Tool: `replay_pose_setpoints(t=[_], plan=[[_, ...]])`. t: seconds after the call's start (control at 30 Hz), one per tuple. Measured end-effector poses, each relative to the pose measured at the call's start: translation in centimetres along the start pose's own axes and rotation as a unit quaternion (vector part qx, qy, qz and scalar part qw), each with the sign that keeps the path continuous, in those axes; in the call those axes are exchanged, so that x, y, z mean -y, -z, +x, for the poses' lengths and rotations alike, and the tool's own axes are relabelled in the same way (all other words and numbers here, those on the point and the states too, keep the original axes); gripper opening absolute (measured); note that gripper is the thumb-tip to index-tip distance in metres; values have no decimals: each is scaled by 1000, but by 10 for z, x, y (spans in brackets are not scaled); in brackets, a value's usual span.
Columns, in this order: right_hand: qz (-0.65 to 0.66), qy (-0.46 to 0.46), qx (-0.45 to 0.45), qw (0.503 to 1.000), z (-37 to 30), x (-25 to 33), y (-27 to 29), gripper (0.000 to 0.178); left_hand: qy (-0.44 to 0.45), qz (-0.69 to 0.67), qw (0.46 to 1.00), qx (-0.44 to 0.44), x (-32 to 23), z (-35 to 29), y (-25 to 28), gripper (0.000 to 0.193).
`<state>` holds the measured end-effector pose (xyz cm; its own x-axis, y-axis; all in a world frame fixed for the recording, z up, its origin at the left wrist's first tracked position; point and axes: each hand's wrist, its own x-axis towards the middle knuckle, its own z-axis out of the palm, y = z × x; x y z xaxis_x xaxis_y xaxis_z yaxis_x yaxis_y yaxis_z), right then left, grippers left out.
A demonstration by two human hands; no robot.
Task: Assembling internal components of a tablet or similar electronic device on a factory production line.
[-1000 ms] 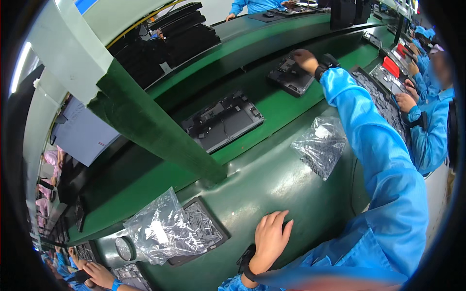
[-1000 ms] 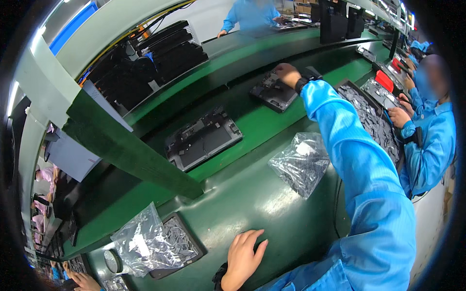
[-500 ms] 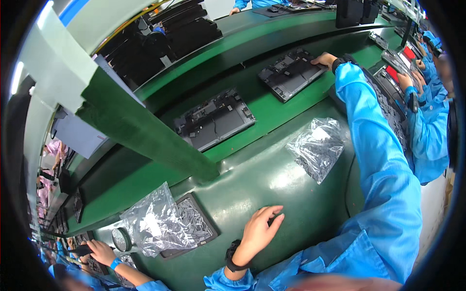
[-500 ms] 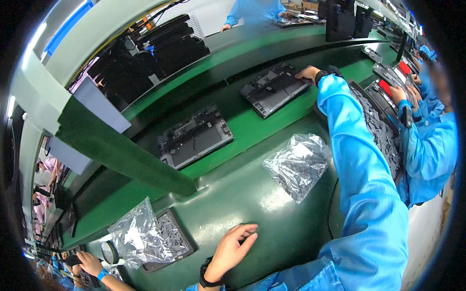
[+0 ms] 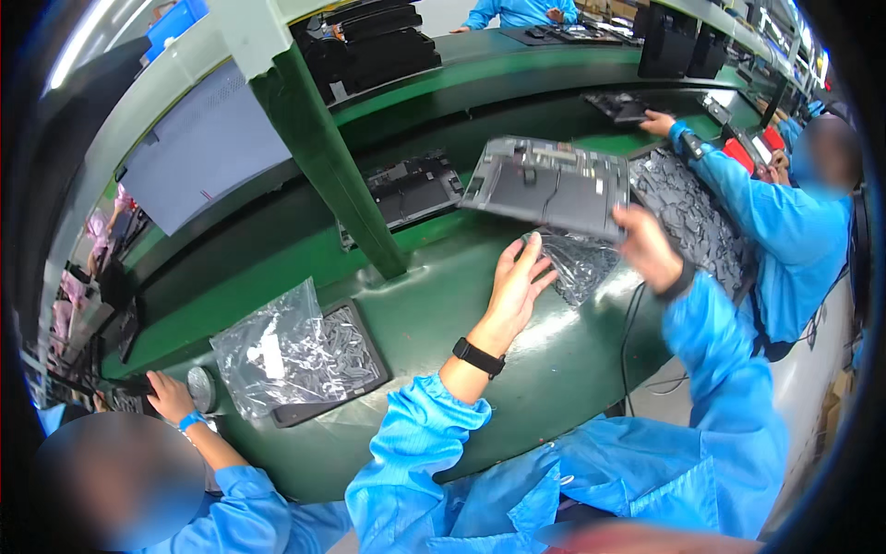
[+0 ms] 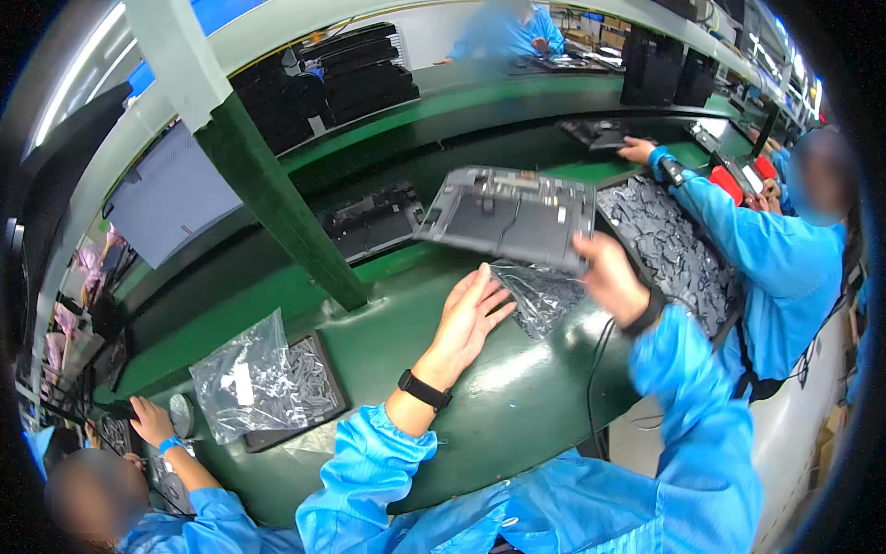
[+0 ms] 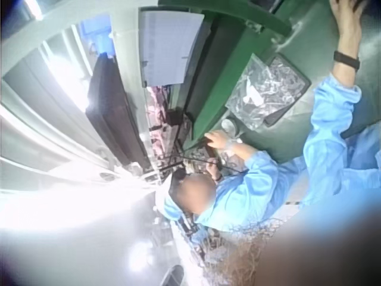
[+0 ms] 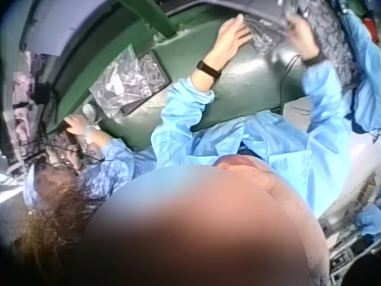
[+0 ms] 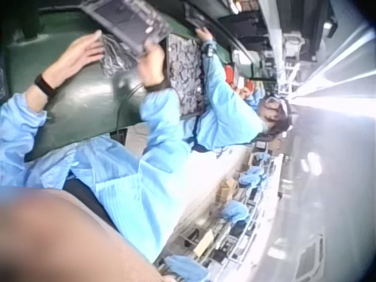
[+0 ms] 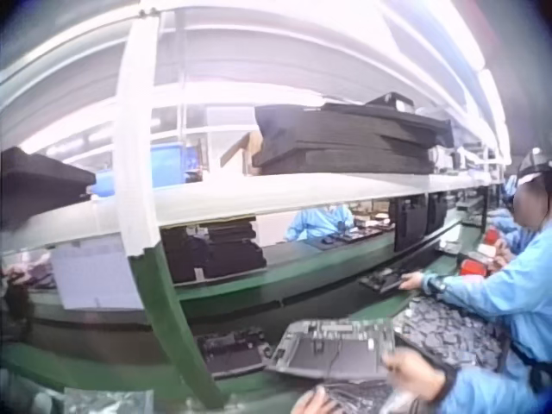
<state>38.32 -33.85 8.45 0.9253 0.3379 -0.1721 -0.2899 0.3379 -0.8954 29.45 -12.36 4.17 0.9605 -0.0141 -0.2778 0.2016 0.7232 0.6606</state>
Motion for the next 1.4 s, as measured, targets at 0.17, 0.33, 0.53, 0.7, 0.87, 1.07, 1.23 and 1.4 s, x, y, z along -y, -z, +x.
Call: replay_pose_setpoints(t=[0.17,0.33,0.53,0.7,0.87,1.07,1.23,1.4], plan=[[47,56,-44,996,-128,-85,-51,39,-142,-57,984,-86,16,-48,6,37],[-75,-263,335,902,-186,-72,-25,42,-119,48,985,-118,-1,-109,65,30],[-423,95,433,790,-151,-30,-49,21,-39,136,979,-144,-8,-150,106,29],[-646,477,202,561,-64,-59,-103,28,-6,165,974,-157,-5,-157,102,33],[-737,486,232,408,-33,-81,-111,34,-41,314,939,-135,-1,-161,107,48],[-724,501,244,406,-38,-84,-100,35,40,625,775,-85,-39,-161,92,49],[-704,492,213,466,-92,-77,-80,29,-71,729,668,-130,-68,-162,89,21],[-669,444,248,542,-102,-80,-69,29,-148,771,543,-297,-104,-182,118,14]])
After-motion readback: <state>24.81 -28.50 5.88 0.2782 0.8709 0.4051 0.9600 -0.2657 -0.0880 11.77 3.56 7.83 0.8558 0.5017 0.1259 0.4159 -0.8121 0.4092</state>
